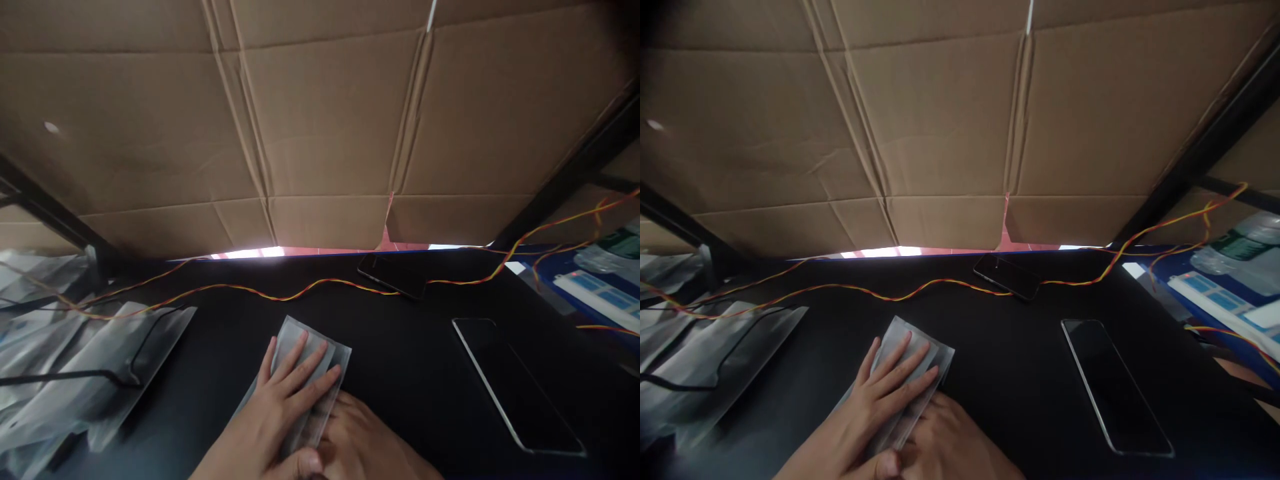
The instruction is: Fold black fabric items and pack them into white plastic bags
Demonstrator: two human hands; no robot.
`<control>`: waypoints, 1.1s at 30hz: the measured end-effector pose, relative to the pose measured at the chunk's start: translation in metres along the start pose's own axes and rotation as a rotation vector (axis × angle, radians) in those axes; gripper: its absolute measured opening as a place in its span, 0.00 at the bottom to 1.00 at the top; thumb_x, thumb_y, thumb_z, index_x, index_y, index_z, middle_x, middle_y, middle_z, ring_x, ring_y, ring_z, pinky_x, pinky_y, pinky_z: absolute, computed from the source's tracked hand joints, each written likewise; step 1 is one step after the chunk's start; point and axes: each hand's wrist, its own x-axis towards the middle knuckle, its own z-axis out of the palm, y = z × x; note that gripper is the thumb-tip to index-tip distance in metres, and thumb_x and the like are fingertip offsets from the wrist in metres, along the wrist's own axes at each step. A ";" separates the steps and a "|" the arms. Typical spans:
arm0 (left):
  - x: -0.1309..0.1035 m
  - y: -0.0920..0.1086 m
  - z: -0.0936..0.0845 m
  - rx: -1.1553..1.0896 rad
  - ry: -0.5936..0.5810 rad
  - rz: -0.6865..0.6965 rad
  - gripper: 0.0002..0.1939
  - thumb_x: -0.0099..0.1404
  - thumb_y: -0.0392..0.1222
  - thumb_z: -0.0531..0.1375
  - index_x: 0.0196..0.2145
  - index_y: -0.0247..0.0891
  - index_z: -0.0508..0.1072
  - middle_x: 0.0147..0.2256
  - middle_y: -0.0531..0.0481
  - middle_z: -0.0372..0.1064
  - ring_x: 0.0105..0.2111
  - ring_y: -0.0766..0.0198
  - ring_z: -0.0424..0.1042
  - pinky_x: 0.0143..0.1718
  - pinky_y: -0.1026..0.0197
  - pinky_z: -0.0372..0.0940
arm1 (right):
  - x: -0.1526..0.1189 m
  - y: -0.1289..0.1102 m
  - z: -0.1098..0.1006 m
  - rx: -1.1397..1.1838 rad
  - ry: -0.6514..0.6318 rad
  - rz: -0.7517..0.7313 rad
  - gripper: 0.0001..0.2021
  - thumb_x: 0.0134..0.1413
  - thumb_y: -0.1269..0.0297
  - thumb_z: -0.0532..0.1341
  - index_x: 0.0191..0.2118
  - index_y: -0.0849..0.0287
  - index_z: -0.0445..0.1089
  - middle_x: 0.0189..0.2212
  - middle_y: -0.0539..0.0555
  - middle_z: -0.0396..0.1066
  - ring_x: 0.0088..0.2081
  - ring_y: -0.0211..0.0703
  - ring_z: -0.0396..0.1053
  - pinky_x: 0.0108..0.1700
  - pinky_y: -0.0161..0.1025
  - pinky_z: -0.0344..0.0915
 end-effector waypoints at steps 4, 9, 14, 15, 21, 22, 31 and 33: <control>0.001 0.007 -0.001 0.013 0.017 -0.024 0.44 0.78 0.73 0.49 0.81 0.52 0.45 0.78 0.45 0.50 0.77 0.37 0.51 0.72 0.20 0.42 | 0.007 -0.004 0.009 -0.012 0.110 0.069 0.26 0.76 0.55 0.63 0.74 0.52 0.66 0.69 0.55 0.73 0.68 0.52 0.71 0.76 0.49 0.58; -0.004 0.007 0.011 0.083 0.123 -0.081 0.35 0.85 0.61 0.43 0.81 0.49 0.44 0.79 0.45 0.50 0.77 0.40 0.53 0.73 0.24 0.48 | 0.018 -0.016 -0.007 0.124 0.090 0.286 0.32 0.74 0.63 0.63 0.78 0.52 0.59 0.73 0.56 0.68 0.71 0.54 0.68 0.73 0.47 0.65; -0.014 -0.001 0.014 0.177 0.159 -0.113 0.36 0.85 0.59 0.47 0.82 0.45 0.44 0.79 0.41 0.49 0.77 0.39 0.53 0.71 0.25 0.55 | -0.005 -0.008 -0.029 0.136 0.097 0.196 0.25 0.71 0.73 0.63 0.68 0.46 0.72 0.69 0.50 0.72 0.72 0.48 0.65 0.75 0.47 0.62; -0.014 -0.002 0.014 0.185 0.151 -0.103 0.38 0.84 0.61 0.49 0.81 0.44 0.44 0.79 0.40 0.49 0.77 0.39 0.53 0.70 0.26 0.57 | -0.011 -0.005 -0.030 0.093 0.131 0.232 0.24 0.68 0.74 0.65 0.64 0.46 0.75 0.68 0.51 0.72 0.72 0.50 0.66 0.74 0.48 0.64; -0.007 -0.006 0.023 0.245 0.152 -0.058 0.42 0.81 0.63 0.55 0.81 0.43 0.46 0.78 0.37 0.51 0.77 0.37 0.54 0.66 0.27 0.64 | -0.016 -0.002 -0.004 0.007 0.195 0.340 0.20 0.55 0.82 0.69 0.49 0.51 0.78 0.51 0.53 0.74 0.53 0.50 0.75 0.58 0.47 0.77; -0.005 -0.006 0.023 0.251 0.156 -0.064 0.41 0.82 0.62 0.54 0.81 0.42 0.46 0.78 0.37 0.51 0.77 0.37 0.53 0.66 0.26 0.64 | -0.012 -0.003 0.001 0.017 0.201 0.335 0.20 0.54 0.83 0.68 0.48 0.53 0.78 0.50 0.53 0.75 0.52 0.50 0.75 0.58 0.46 0.77; -0.017 -0.006 0.010 0.231 0.127 -0.095 0.43 0.81 0.66 0.52 0.81 0.43 0.44 0.79 0.37 0.48 0.76 0.34 0.54 0.66 0.22 0.61 | -0.019 0.001 -0.029 0.194 0.322 0.315 0.21 0.69 0.81 0.57 0.54 0.48 0.79 0.50 0.49 0.80 0.51 0.39 0.79 0.55 0.34 0.76; -0.017 -0.008 0.013 0.192 0.097 -0.083 0.46 0.79 0.68 0.54 0.82 0.43 0.43 0.79 0.37 0.48 0.77 0.34 0.52 0.68 0.23 0.60 | -0.025 0.010 -0.033 0.071 0.373 0.347 0.20 0.70 0.77 0.60 0.58 0.47 0.77 0.53 0.51 0.80 0.54 0.44 0.77 0.58 0.41 0.76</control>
